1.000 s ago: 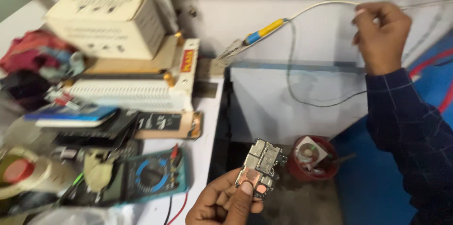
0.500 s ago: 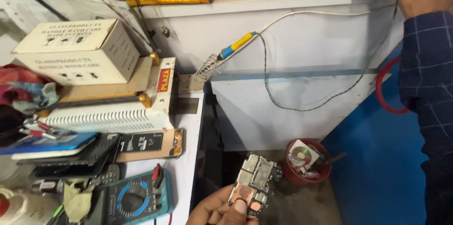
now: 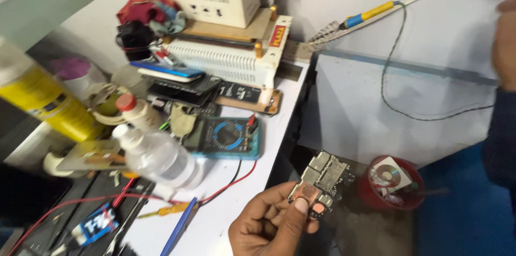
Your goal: The person solders a component onto a phone motherboard using a soldering iron, then places the motherboard into an opened phone frame and seats it. They press the board into place, use a screwdriver and pry tool on the assembly, and finally position a battery onto the board inside the frame.
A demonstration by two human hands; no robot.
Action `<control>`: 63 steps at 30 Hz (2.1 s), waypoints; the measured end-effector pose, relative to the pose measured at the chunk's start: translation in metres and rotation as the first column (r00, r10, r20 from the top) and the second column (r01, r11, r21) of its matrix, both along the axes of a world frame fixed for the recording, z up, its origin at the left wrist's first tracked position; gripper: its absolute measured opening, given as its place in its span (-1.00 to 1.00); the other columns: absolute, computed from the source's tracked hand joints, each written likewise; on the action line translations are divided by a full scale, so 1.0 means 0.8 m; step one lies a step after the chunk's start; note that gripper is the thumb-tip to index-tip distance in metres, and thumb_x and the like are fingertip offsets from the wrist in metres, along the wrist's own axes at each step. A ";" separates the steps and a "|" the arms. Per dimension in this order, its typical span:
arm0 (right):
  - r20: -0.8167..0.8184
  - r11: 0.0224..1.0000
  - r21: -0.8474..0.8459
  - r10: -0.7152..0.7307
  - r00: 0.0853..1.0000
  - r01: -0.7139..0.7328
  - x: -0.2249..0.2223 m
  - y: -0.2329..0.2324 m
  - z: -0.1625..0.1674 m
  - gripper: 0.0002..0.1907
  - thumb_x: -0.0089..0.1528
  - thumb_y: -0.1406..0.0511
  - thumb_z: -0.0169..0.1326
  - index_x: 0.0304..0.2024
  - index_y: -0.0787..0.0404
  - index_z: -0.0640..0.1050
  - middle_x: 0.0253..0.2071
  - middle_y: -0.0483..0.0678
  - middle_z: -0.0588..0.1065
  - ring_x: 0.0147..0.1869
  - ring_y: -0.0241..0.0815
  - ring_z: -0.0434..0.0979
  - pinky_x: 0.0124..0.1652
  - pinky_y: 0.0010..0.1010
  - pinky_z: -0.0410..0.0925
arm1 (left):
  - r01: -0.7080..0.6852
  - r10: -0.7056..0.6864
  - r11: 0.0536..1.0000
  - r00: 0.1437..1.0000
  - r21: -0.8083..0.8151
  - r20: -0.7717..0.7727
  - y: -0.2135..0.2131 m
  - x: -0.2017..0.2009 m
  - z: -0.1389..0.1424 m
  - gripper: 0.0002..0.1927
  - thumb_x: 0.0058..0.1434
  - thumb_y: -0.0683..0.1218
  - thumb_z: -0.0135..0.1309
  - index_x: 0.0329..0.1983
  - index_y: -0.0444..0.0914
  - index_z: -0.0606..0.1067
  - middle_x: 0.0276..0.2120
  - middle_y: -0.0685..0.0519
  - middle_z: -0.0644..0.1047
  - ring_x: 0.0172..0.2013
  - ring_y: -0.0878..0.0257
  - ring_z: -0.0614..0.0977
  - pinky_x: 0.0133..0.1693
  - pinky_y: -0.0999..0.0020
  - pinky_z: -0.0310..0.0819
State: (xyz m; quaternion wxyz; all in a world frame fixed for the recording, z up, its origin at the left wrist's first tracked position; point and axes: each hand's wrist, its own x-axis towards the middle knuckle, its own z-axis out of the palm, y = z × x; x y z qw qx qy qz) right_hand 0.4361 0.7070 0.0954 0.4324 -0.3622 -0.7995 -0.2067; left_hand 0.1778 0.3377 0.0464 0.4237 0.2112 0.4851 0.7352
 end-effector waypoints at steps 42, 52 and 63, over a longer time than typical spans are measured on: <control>-0.371 -0.325 -0.681 0.926 -0.075 -0.656 -0.315 -0.470 -0.062 -0.24 -0.01 0.37 0.33 0.23 0.31 0.36 0.18 0.12 0.46 0.28 -0.02 0.51 0.21 -0.27 0.38 | -0.480 0.482 0.870 0.876 -0.112 -0.015 -0.281 -0.047 -0.023 -0.77 0.28 -0.23 0.17 -0.06 -0.48 0.56 -0.36 -0.04 0.66 -0.44 0.41 0.62 -0.39 0.55 0.55; -0.366 -0.388 -0.740 0.917 -0.155 -0.549 -0.344 -0.514 -0.102 -0.29 0.02 0.35 0.36 0.20 0.26 0.40 0.15 0.11 0.46 0.24 0.00 0.53 0.13 -0.27 0.43 | -0.565 0.567 0.805 0.822 -0.179 -0.046 -0.329 -0.049 -0.064 -0.76 0.27 -0.22 0.15 -0.06 -0.48 0.56 -0.35 -0.04 0.66 -0.42 0.40 0.64 -0.40 0.54 0.56; -0.330 -0.395 -0.771 0.919 -0.217 -0.499 -0.384 -0.535 -0.127 -0.30 0.03 0.35 0.35 0.20 0.27 0.40 0.13 0.14 0.45 0.19 0.04 0.53 0.11 -0.26 0.43 | -0.634 0.633 0.745 0.770 -0.207 -0.077 -0.352 -0.069 -0.096 -0.75 0.28 -0.24 0.13 -0.02 -0.47 0.50 -0.34 -0.01 0.60 -0.44 0.39 0.62 -0.39 0.52 0.57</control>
